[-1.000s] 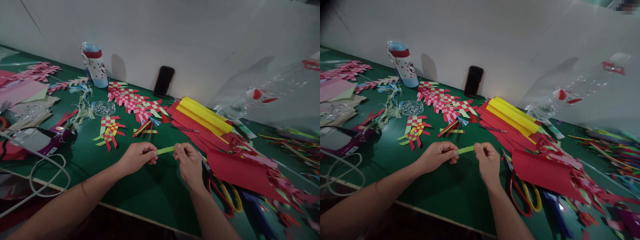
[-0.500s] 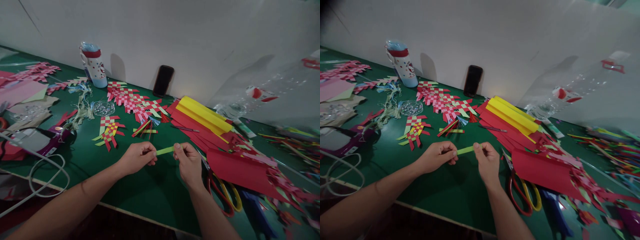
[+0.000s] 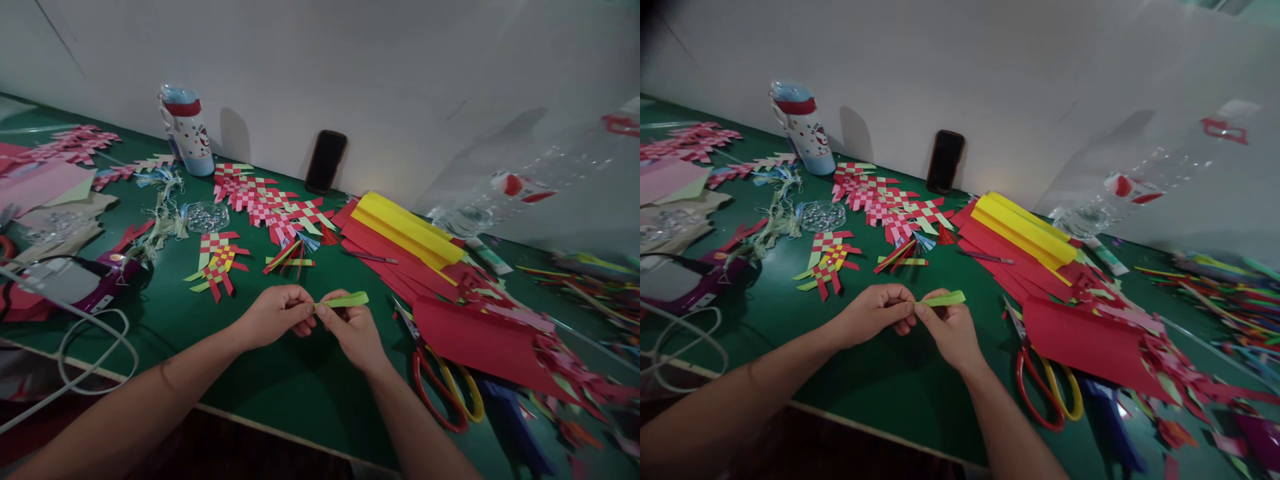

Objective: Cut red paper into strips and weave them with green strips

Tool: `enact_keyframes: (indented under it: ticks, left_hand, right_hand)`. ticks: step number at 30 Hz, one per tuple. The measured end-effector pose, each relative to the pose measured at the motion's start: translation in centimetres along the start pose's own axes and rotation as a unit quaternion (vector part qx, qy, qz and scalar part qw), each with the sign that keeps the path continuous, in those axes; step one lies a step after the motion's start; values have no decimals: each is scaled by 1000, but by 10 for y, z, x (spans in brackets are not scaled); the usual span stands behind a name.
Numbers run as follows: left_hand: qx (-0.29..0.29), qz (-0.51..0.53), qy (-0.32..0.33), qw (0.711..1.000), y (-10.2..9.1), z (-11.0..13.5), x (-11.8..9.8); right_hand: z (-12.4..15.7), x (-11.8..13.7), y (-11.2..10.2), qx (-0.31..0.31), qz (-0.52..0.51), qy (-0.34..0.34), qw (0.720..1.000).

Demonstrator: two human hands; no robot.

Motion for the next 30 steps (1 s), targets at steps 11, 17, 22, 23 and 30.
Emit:
enact_keyframes:
  ticks: [11, 17, 22, 23, 30]
  left_hand:
    - [-28, -16, 14, 999, -2, 0, 1]
    - [-44, -25, 23, 998, -2, 0, 1]
    - [-42, -18, 13, 999, -1, 0, 1]
    - [-41, -15, 10, 999, -1, 0, 0]
    - [-35, 10, -3, 999, -2, -1, -1]
  right_hand:
    - [-7, -15, -26, -104, -106, -28, 988]
    - [-6, -13, -24, -99, -117, -32, 988]
    - [-6, -13, -25, -106, -113, -33, 987]
    - [-6, -13, -26, -109, -113, -34, 987]
    - [-4, -8, -20, -79, -106, -11, 991]
Point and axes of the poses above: each hand's wrist, its own z-axis away from the middle knuckle, its own y-axis out of the palm, x = y × z, the point moved 2 cm from there along -z, towards the middle knuckle, and after that the axes turned 9 degrees about y, right-handed, at the moved point
